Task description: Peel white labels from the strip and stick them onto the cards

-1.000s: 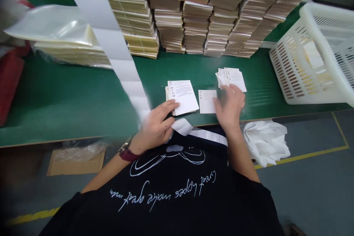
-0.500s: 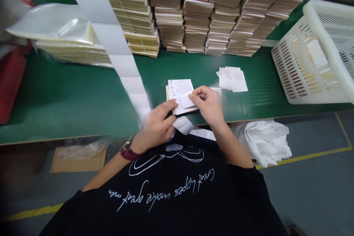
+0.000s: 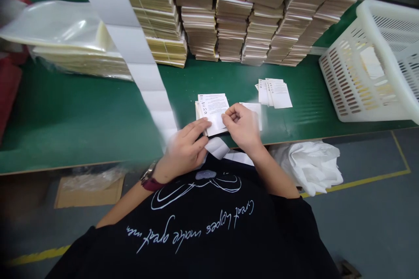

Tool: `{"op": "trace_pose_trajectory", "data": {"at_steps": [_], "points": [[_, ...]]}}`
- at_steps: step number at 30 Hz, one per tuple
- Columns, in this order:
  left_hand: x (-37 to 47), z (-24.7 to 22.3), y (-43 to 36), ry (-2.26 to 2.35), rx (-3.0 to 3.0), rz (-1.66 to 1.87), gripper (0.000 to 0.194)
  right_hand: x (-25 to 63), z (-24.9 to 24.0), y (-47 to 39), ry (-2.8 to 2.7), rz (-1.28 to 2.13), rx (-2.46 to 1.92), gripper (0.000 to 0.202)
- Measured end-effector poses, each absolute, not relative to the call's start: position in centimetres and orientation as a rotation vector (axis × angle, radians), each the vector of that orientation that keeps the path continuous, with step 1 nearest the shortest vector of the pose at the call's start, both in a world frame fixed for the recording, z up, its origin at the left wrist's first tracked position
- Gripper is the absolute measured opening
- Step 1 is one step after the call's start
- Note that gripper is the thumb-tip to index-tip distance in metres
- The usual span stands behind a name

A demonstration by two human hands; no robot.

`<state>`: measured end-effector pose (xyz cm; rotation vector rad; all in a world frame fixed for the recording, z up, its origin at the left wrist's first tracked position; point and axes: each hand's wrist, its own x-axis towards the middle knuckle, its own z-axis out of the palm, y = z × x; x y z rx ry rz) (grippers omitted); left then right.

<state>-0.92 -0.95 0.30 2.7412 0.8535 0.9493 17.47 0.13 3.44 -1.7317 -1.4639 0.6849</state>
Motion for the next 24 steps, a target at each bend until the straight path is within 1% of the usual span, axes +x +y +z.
{"op": "trace_pose_trajectory", "data": {"at_steps": [4, 6, 8, 9, 12, 14, 16, 18, 22, 24], "points": [[-0.9, 0.4, -1.0, 0.855, 2.732, 0.883, 0.018, 17.3, 3.6, 0.1, -1.793, 0.253, -1.984, 0.017], [-0.9, 0.5, -0.9, 0.845, 2.725, 0.892, 0.019, 17.7, 3.7, 0.3, -1.788, 0.118, -2.113, 0.029], [-0.9, 0.6, -0.9, 0.827, 2.722, 0.916, 0.019, 18.4, 3.7, 0.6, -1.725, 0.218, -2.138, 0.045], [-0.9, 0.7, -0.8, 0.82, 2.722, 0.929, 0.019, 18.7, 3.5, 0.8, -1.71, 0.344, -2.091, 0.046], [-0.9, 0.7, -0.8, 0.821, 2.712, 0.947, 0.018, 19.3, 2.8, 1.1, -1.617, 0.705, -1.813, 0.029], [-0.9, 0.7, -0.8, 0.815, 2.704, 0.937, 0.018, 19.2, 2.3, 1.0, -1.482, 0.801, -1.666, 0.022], [-0.9, 0.6, -0.9, 0.803, 2.706, 0.916, 0.017, 19.1, 2.1, 0.9, -1.403, 0.81, -1.608, 0.017], [-0.9, 0.5, -1.0, 0.801, 2.712, 0.904, 0.017, 19.0, 2.1, 0.6, -1.472, 0.693, -1.652, 0.015], [-0.8, 0.3, -1.1, 0.826, 2.72, 0.892, 0.018, 19.3, 2.2, 0.0, -1.702, 0.182, -1.803, 0.02], [-0.7, 0.2, -1.1, 0.833, 2.726, 0.887, 0.019, 19.6, 2.0, -0.2, -1.665, 0.195, -1.774, 0.018]]}}
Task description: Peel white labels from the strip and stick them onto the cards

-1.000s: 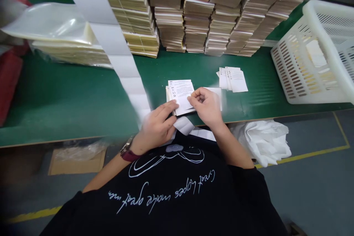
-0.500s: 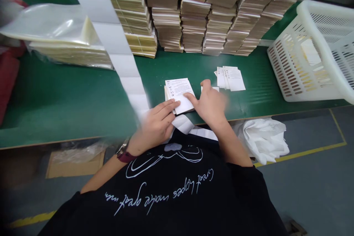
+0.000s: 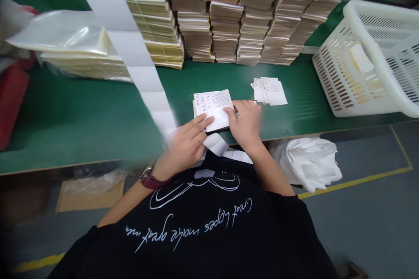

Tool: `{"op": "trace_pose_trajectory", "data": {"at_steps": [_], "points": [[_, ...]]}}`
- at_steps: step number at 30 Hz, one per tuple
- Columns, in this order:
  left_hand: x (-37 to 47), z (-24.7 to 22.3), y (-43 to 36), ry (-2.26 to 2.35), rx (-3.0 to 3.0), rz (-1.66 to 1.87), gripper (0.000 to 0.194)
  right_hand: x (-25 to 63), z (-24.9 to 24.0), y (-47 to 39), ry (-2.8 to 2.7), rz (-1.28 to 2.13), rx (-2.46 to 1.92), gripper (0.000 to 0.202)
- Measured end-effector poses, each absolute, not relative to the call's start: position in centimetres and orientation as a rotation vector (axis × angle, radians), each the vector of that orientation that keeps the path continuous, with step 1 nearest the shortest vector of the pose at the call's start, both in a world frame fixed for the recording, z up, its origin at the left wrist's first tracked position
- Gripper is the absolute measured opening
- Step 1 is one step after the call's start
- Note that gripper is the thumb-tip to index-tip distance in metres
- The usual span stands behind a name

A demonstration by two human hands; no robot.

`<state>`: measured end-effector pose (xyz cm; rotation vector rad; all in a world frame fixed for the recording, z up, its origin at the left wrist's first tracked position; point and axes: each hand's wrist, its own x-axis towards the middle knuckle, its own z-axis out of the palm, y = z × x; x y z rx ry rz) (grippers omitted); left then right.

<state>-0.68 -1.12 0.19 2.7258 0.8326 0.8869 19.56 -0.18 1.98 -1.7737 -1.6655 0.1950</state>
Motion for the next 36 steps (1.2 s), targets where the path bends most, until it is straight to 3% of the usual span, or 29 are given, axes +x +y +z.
{"op": "trace_pose_trajectory", "data": {"at_steps": [5, 14, 19, 22, 25, 28, 32, 36], "points": [[-0.5, 0.1, -1.3, 0.84, 2.754, 0.897, 0.016, 20.0, 1.5, -0.3, -1.484, 0.477, -1.703, 0.019], [-0.1, 0.3, -1.2, 0.841, 2.74, 0.913, 0.016, 23.1, 1.9, 0.0, -1.459, 0.267, -1.86, 0.018], [-0.3, 1.0, -1.3, 0.806, 2.551, 1.192, 0.013, 25.1, 2.3, -2.1, -1.617, -0.057, -2.044, 0.027], [-0.4, 1.9, -1.3, 0.849, 2.369, 1.221, 0.015, 23.3, 3.6, -4.6, -1.798, 0.26, -1.686, 0.037], [-0.2, 2.5, -1.4, 0.855, 2.221, 1.152, 0.02, 20.8, 4.5, -6.5, -1.89, 0.65, -1.328, 0.027], [-0.1, 2.5, -1.7, 0.968, 2.218, 1.165, 0.012, 19.6, 4.3, -7.0, -1.796, 0.733, -1.213, 0.022], [-0.3, 2.3, -2.3, 1.047, 2.447, 1.265, 0.046, 19.7, 3.6, -6.7, -1.728, 0.768, -1.179, 0.036], [-0.6, 2.4, -2.3, 0.787, 2.591, 1.246, 0.03, 19.6, 3.8, -6.3, -1.791, 0.76, -1.127, 0.036]]}}
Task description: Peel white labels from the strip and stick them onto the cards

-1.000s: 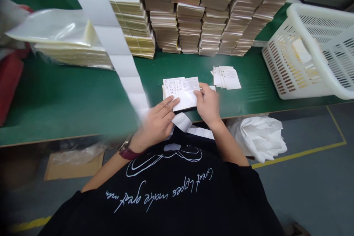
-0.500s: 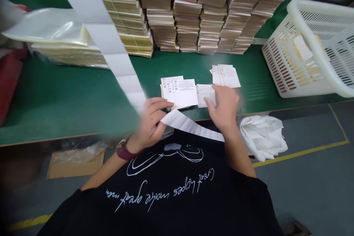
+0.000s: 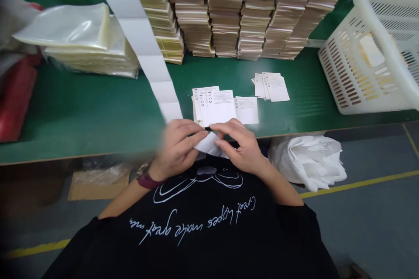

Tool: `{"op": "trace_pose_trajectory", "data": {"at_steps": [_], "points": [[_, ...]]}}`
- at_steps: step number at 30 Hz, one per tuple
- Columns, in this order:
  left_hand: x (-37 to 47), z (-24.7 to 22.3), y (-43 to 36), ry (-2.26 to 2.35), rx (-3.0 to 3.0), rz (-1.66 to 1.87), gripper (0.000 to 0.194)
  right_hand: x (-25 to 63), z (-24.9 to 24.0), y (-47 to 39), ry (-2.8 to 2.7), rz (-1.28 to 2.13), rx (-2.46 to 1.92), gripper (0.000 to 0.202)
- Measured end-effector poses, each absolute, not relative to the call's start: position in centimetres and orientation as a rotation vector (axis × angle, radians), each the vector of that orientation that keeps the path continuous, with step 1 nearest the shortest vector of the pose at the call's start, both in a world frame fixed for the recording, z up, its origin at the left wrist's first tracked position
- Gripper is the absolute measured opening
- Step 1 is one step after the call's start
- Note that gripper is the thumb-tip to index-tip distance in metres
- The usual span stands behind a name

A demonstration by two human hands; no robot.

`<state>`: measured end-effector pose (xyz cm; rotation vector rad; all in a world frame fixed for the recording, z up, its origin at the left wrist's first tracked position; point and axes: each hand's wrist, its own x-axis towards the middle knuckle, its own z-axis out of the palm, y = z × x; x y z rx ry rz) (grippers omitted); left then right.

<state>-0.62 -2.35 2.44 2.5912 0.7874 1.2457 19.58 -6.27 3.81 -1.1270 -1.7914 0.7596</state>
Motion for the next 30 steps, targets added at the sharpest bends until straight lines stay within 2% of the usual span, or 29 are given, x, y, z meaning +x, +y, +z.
{"op": "trace_pose_trajectory", "data": {"at_steps": [4, 8, 11, 13, 16, 20, 24, 26, 30], "points": [[-0.3, 2.8, -2.1, 0.757, 2.483, 1.142, 0.016, 19.2, 4.3, -6.0, -1.794, 0.677, -1.08, 0.026], [0.1, 3.2, -2.1, 0.741, 2.352, 1.036, 0.021, 19.3, 4.3, -6.1, -1.746, 0.548, -1.013, 0.021], [0.2, 3.0, -2.0, 0.795, 2.154, 1.118, 0.022, 19.4, 3.8, -5.9, -1.542, 0.627, -0.897, 0.015], [0.2, 2.8, -2.0, 0.842, 1.992, 1.19, 0.023, 19.4, 3.3, -5.5, -1.471, 0.747, -0.863, 0.024], [0.0, 2.4, -1.8, 0.888, 1.825, 1.224, 0.029, 18.8, 2.7, -5.0, -1.503, 0.884, -0.843, 0.051], [0.0, 2.2, -2.0, 0.951, 1.845, 1.175, 0.04, 17.8, 2.2, -5.2, -1.457, 0.977, -0.774, 0.067], [0.2, 2.5, -2.3, 1.102, 2.145, 1.339, 0.007, 17.2, 2.2, -5.4, -1.362, 1.004, -0.827, 0.071], [0.1, 2.8, -2.3, 1.032, 2.375, 1.39, 0.023, 17.0, 2.2, -5.5, -1.357, 1.028, -0.85, 0.072], [0.0, 2.9, -2.1, 0.84, 2.456, 1.327, 0.021, 17.1, 2.3, -5.6, -1.442, 0.946, -0.907, 0.071]]}}
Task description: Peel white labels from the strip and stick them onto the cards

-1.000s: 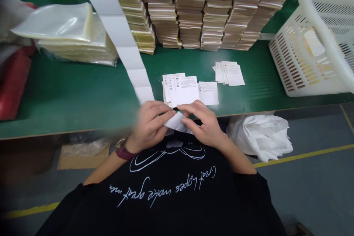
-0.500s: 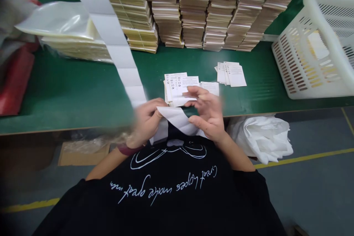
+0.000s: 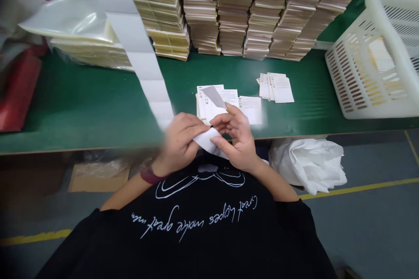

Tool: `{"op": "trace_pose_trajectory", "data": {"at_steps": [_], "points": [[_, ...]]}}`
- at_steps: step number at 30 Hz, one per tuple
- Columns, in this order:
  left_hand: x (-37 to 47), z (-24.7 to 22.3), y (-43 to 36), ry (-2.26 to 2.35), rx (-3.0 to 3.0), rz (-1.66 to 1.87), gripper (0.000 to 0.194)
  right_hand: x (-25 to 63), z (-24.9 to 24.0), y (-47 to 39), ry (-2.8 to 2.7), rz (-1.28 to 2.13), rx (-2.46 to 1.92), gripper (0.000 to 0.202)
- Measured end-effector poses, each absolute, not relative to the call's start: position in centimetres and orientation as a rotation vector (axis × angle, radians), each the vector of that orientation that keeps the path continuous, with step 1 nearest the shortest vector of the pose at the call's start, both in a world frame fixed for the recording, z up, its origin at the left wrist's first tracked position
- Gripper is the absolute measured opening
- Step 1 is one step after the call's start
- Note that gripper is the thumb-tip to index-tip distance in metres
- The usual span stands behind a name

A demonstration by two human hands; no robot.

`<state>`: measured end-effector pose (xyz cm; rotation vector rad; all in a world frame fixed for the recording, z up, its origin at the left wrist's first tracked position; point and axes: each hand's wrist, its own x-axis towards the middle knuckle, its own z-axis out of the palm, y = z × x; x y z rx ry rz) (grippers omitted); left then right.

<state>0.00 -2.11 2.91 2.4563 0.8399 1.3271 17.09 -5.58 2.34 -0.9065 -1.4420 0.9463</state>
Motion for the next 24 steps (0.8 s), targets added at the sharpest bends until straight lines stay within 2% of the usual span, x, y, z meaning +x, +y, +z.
{"op": "trace_pose_trajectory", "data": {"at_steps": [6, 10, 16, 22, 24], "points": [[0.4, 2.7, -2.0, 0.808, 2.223, 1.279, 0.02, 17.9, 2.9, -5.6, -1.557, 0.825, -1.025, 0.066], [0.7, 2.7, -1.9, 0.815, 2.146, 1.271, 0.012, 18.4, 3.0, -5.5, -1.617, 0.764, -1.017, 0.067], [0.8, 2.5, -1.9, 0.858, 2.203, 1.169, 0.016, 18.7, 3.0, -5.8, -1.745, 0.407, -0.923, 0.068], [0.4, 1.8, -1.5, 0.925, 2.583, 1.123, 0.014, 19.9, 3.5, -4.6, -1.178, 0.265, -1.116, 0.042], [0.4, 1.6, -1.4, 0.874, 2.682, 1.081, 0.014, 20.7, 3.2, -3.4, -1.071, 0.336, -1.182, 0.044]]}}
